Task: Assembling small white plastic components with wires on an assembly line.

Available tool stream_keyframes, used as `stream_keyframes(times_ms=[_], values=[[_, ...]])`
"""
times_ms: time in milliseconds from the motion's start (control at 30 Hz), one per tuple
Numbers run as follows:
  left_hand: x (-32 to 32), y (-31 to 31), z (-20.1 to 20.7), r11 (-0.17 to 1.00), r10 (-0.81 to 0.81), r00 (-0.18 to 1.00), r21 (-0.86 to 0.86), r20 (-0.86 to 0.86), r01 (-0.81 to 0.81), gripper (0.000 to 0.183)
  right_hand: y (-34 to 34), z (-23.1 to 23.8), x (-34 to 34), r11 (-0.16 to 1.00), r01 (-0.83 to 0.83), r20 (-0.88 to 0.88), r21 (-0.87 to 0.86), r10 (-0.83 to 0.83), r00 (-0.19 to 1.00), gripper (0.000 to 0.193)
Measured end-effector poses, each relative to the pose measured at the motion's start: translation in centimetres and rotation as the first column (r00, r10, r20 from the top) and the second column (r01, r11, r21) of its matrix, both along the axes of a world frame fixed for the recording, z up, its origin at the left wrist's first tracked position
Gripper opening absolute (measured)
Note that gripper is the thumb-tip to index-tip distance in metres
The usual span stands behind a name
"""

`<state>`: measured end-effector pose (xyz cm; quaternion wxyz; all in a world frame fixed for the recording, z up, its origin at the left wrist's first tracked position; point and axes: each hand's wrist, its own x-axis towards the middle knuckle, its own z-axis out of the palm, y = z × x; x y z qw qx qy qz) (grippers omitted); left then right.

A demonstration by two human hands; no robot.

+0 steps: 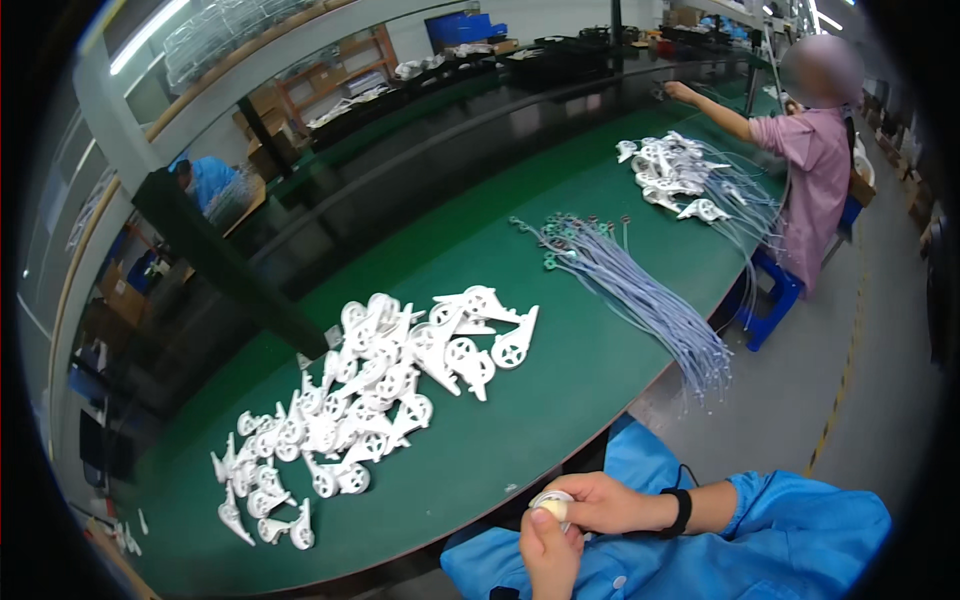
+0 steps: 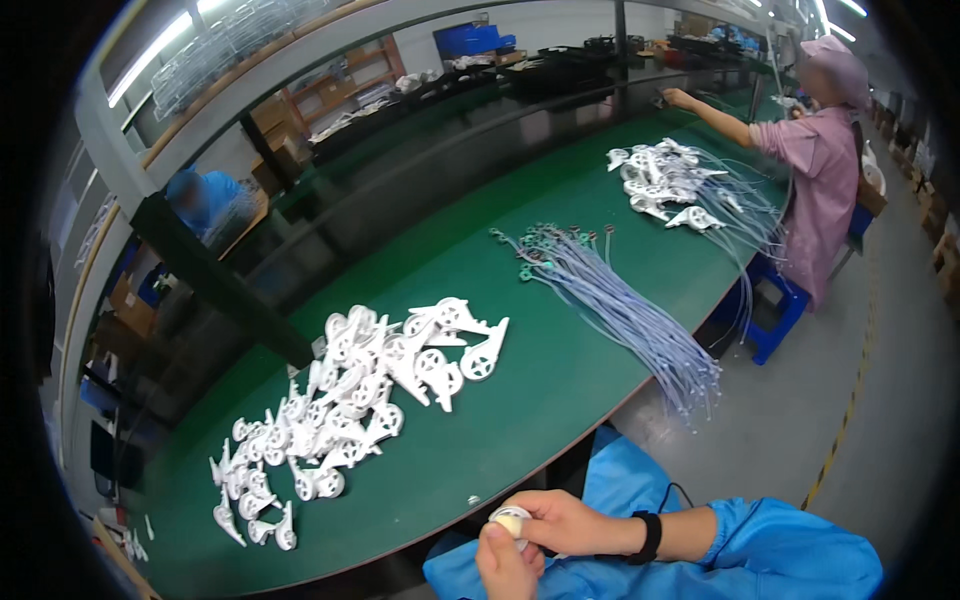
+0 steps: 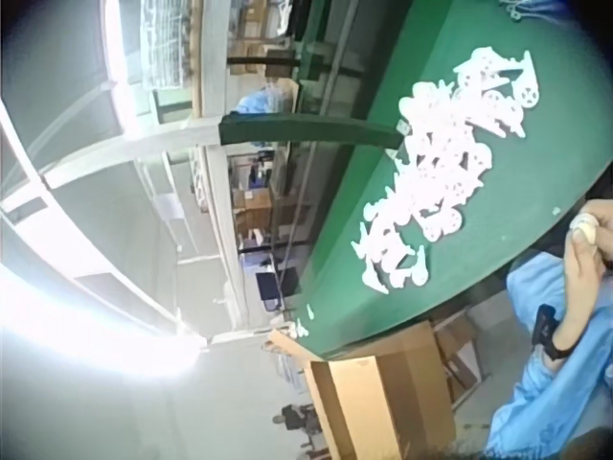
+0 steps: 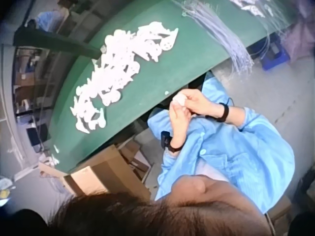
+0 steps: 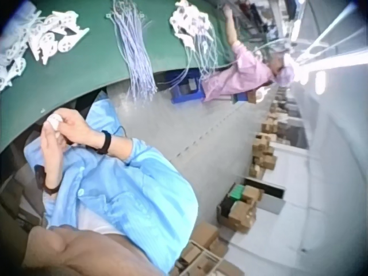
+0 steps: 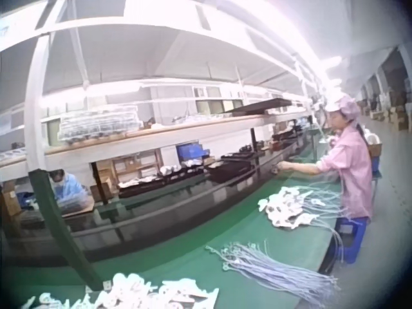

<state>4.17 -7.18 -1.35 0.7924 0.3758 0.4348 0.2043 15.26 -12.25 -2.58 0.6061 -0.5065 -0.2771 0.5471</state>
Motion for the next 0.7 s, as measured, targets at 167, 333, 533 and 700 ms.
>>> stream_keyframes(times_ms=[167, 333, 533, 700], values=[[0.5, -0.5, -1.0, 0.984, 0.149, 0.988, -0.092, -0.033, -0.152, 0.037, 0.4, -0.4, -0.3, 0.994, -0.019, 0.083, -0.104, 0.027, 0.996, 0.025], [-1.8, 2.0, -1.3, 0.932, -0.124, 0.962, -0.304, 0.241, 0.197, 0.055, 0.5, 0.2, 0.5, 0.989, -0.087, -0.106, -0.117, 0.074, 0.992, 0.032], [-2.0, 2.0, 1.7, 0.918, 0.019, 0.956, -0.385, 0.292, 0.1, 0.049, -0.4, 1.2, 0.7, 0.973, 0.119, 0.378, 0.196, -0.187, 0.907, 0.034], [-1.5, 1.6, 1.2, 0.98, 0.055, 0.978, -0.196, 0.201, -0.014, 0.045, 0.6, 4.4, 0.9, 0.959, -0.122, 0.897, 0.254, -0.187, 0.4, 0.034]])
